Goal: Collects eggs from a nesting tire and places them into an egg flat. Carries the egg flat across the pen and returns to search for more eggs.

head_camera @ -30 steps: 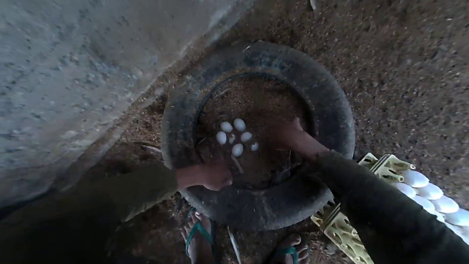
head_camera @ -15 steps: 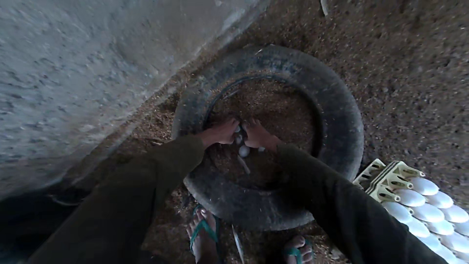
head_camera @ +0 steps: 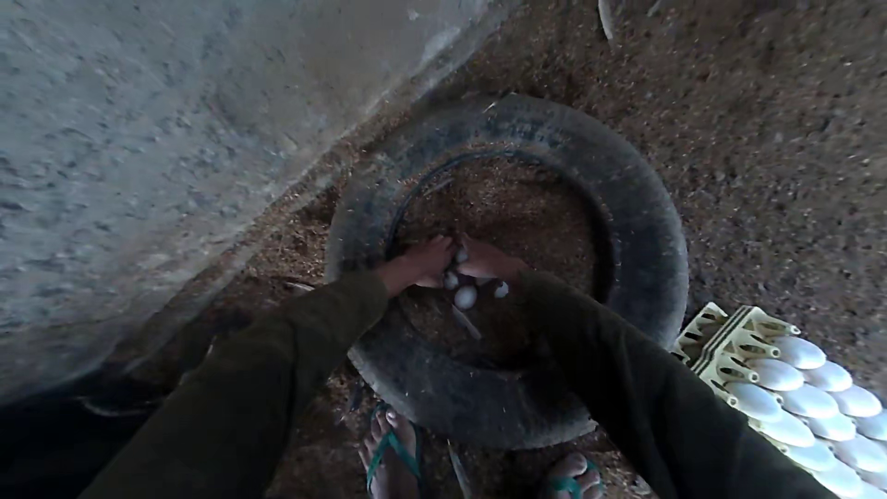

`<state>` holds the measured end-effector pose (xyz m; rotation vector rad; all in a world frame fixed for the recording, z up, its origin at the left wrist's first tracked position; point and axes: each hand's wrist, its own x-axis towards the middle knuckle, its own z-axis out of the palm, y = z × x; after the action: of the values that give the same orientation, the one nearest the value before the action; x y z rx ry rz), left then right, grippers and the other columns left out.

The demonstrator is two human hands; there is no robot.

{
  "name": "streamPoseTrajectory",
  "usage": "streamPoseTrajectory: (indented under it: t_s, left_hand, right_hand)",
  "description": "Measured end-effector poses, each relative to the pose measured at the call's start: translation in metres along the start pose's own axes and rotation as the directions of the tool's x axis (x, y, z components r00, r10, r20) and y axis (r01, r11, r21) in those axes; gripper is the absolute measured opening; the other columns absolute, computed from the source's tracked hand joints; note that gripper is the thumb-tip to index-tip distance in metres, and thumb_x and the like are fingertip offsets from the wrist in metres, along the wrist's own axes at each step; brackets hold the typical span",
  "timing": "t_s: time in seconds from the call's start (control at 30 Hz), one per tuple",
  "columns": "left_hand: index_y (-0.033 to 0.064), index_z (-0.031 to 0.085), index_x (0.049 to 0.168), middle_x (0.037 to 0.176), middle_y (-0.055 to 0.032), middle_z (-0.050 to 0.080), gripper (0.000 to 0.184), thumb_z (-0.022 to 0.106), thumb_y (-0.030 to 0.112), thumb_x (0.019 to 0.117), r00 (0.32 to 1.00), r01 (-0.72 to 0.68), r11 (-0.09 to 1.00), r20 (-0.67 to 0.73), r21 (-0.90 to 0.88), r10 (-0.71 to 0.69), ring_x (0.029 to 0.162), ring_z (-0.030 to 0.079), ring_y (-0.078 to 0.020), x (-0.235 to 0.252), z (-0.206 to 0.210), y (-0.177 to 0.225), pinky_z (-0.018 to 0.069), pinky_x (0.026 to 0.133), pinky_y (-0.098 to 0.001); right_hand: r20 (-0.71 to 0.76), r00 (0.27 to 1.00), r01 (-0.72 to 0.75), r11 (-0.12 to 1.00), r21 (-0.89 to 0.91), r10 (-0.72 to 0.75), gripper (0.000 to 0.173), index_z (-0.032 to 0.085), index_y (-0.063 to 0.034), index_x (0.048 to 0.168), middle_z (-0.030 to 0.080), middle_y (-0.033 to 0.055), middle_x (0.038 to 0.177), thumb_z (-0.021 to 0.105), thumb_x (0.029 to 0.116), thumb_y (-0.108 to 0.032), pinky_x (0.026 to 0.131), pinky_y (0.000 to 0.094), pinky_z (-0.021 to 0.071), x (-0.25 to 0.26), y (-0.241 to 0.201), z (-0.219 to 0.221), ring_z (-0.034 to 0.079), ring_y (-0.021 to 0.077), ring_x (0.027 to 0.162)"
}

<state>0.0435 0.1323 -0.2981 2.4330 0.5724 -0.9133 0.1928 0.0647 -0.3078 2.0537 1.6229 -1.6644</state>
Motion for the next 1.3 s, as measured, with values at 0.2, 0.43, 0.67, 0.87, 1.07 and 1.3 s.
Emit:
streamPoseTrajectory:
  t_s: [0.2, 0.43, 0.67, 0.87, 1.07, 1.3]
  left_hand:
    - [0.0033, 0.05, 0.147, 0.159, -0.021, 0.037, 0.077, 0.084, 0.03, 0.0834, 0.978, 0.004, 0.999, 0.206, 0.05, -0.015, 0.145, 0.036, -0.0417, -0.009, 0.008, 0.003, 0.0305, 0.115, -0.0617]
    - [0.0146, 0.06, 0.141, 0.155, -0.013, 0.042, 0.066, 0.085, 0.024, 0.0804, 0.995, -0.067, 0.973, 0.09, 0.222, 0.048, 0.143, 0.037, -0.0386, -0.038, 0.015, 0.004, 0.0303, 0.114, -0.0623]
    - [0.0171, 0.055, 0.146, 0.162, -0.0161, 0.031, 0.061, 0.072, 0.004, 0.0895, 0.973, 0.173, 0.982, 0.143, 0.071, -0.182, 0.136, 0.041, -0.0497, -0.054, 0.007, 0.023, 0.0467, 0.096, -0.0668]
    - [0.0116, 0.038, 0.157, 0.163, -0.0228, 0.023, 0.076, 0.07, -0.002, 0.0896, 0.942, 0.291, 0.957, 0.171, 0.018, -0.289, 0.138, 0.033, -0.057, -0.056, 0.004, 0.04, 0.0462, 0.096, -0.0697]
    - [0.0139, 0.039, 0.156, 0.163, -0.0224, 0.024, 0.07, 0.066, -0.001, 0.093, 0.96, 0.246, 0.967, 0.123, 0.069, -0.253, 0.136, 0.036, -0.0575, -0.045, 0.023, 0.033, 0.0456, 0.094, -0.0705]
    - [0.0146, 0.049, 0.149, 0.154, -0.0235, 0.036, 0.057, 0.066, 0.005, 0.0958, 0.96, 0.276, 0.957, 0.059, -0.084, -0.272, 0.126, 0.05, -0.0514, -0.04, 0.016, 0.03, 0.0528, 0.092, -0.062]
  right_hand:
    - [0.174, 0.984, 0.056, 0.983, -0.173, -0.026, 0.041, 0.06, -0.0008, 0.132, 0.065, 0.0259, 0.123, 0.064, 0.1008, -0.027, 0.097, 0.0626, 0.0481, -0.01, -0.004, -0.003, 0.063, 0.0421, 0.115]
    - [0.107, 0.991, -0.042, 0.954, -0.298, 0.077, 0.043, 0.063, -0.0055, 0.135, 0.061, 0.0248, 0.133, 0.068, 0.0964, -0.024, 0.101, 0.0653, 0.0469, -0.022, 0.018, -0.022, 0.059, 0.0433, 0.124]
    - [0.047, 0.989, -0.13, 0.969, -0.209, 0.142, 0.079, 0.037, -0.0139, 0.157, 0.023, 0.0314, 0.161, 0.075, 0.0878, -0.01, 0.089, 0.0656, 0.0529, -0.035, 0.022, -0.021, 0.06, 0.0518, 0.115]
    - [-0.061, 0.998, -0.041, 0.97, -0.24, 0.027, 0.065, 0.053, -0.0171, 0.147, 0.039, 0.0257, 0.155, 0.077, 0.0865, -0.016, 0.085, 0.0666, 0.054, -0.036, 0.019, -0.018, 0.063, 0.0486, 0.111]
    - [0.118, 0.992, 0.016, 0.905, -0.425, 0.038, 0.057, 0.057, -0.0071, 0.141, 0.043, 0.021, 0.154, 0.075, 0.0876, -0.015, 0.092, 0.0669, 0.051, -0.037, 0.01, 0.004, 0.059, 0.0468, 0.12]
    - [0.142, 0.985, -0.032, 0.922, -0.385, 0.093, 0.07, 0.048, -0.0007, 0.145, 0.037, 0.0274, 0.154, 0.079, 0.085, -0.016, 0.089, 0.0652, 0.0529, -0.043, 0.001, -0.004, 0.06, 0.0482, 0.116]
